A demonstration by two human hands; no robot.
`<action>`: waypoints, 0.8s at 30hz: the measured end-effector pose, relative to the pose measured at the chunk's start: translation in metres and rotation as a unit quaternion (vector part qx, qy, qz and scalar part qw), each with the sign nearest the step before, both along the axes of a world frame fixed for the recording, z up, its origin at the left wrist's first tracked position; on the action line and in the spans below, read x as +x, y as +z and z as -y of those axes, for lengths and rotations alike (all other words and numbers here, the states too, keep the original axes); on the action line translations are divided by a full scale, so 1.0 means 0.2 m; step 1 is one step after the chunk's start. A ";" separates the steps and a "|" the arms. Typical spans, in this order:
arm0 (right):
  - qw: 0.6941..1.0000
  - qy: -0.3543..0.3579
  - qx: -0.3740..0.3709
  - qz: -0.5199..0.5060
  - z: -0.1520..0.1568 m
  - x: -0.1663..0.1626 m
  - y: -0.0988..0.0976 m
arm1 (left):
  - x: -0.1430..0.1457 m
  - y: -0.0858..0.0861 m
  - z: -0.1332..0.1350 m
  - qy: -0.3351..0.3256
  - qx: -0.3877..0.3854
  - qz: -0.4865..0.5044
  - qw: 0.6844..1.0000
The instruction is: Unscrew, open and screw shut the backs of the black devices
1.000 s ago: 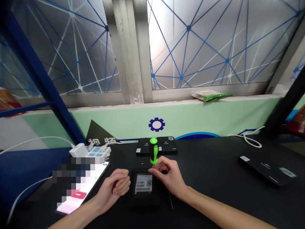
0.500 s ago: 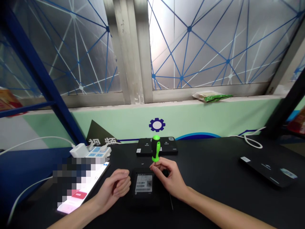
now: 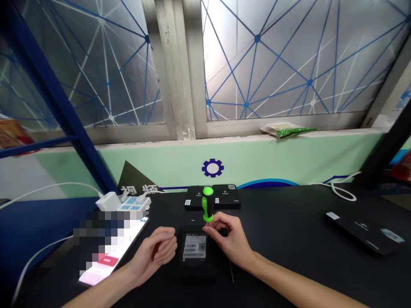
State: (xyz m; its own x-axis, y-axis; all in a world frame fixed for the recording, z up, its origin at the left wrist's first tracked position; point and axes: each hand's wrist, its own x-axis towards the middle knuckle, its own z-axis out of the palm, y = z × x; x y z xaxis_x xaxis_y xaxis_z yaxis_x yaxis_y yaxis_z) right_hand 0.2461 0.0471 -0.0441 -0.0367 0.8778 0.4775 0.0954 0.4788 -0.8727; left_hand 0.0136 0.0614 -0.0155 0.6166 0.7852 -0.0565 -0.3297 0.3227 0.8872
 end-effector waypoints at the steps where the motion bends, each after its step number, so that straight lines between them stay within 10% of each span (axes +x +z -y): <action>1: 1.000 0.001 0.004 0.008 0.00 0.00 0.00 | 0.00 0.00 0.00 0.000 0.000 0.000 1.000; 24: 0.999 -0.030 0.009 0.015 0.00 0.01 0.00 | -0.01 -0.01 -0.01 -0.006 -0.002 0.003 1.000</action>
